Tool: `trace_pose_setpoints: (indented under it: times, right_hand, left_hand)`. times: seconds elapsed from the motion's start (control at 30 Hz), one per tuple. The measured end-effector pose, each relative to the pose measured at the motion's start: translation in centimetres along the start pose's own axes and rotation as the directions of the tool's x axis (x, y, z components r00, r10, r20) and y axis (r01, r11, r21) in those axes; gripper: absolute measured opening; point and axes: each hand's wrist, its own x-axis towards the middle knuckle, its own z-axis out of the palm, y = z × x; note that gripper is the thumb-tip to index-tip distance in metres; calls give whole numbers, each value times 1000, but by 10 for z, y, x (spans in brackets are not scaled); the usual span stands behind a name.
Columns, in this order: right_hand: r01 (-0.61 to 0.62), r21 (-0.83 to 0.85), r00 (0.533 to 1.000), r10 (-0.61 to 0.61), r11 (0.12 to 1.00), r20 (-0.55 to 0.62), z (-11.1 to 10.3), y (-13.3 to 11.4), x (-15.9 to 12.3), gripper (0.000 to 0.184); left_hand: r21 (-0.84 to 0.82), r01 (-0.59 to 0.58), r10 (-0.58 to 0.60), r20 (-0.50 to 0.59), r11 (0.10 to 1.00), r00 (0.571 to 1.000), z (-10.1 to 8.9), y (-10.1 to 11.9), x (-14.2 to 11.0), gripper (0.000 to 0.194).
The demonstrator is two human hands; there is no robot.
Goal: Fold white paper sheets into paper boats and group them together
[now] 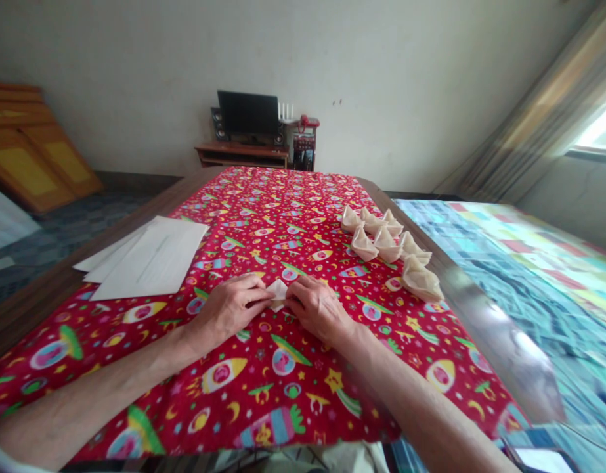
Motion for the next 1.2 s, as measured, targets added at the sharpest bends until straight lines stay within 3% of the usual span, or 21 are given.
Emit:
trace_pose_setpoints:
  times: [0.13, 0.33, 0.53, 0.73, 1.0, 1.2]
  right_hand:
    - [3, 3, 1000, -3, 1000, -7, 1, 1, 0, 9]
    - [-45, 4, 999, 45, 999, 1, 1, 0, 0, 11]
    - [-180, -144, 984, 178, 973, -26, 5, -9, 4, 11]
    - [-221, -199, 975, 222, 955, -18, 7, -3, 6, 15]
    - [-310, -269, 939, 338, 912, 63, 0, -4, 11, 15]
    - [-270, -249, 958, 286, 930, 30, 1, -3, 6, 15]
  left_hand:
    - [-39, 16, -16, -3, 999, 1000, 1, 0, 1, 10]
    - [-149, 197, -196, 25, 969, 980, 4, -5, 5, 9]
    - [17, 175, -176, 47, 984, 983, 1, -3, 7, 17]
    - [179, 196, -216, 100, 964, 971, -4, 1, 9, 22]
    - [227, 154, -178, 91, 962, 980, -4, -6, 6, 16]
    - [162, 156, -165, 42, 974, 985, -1, -10, 1, 16]
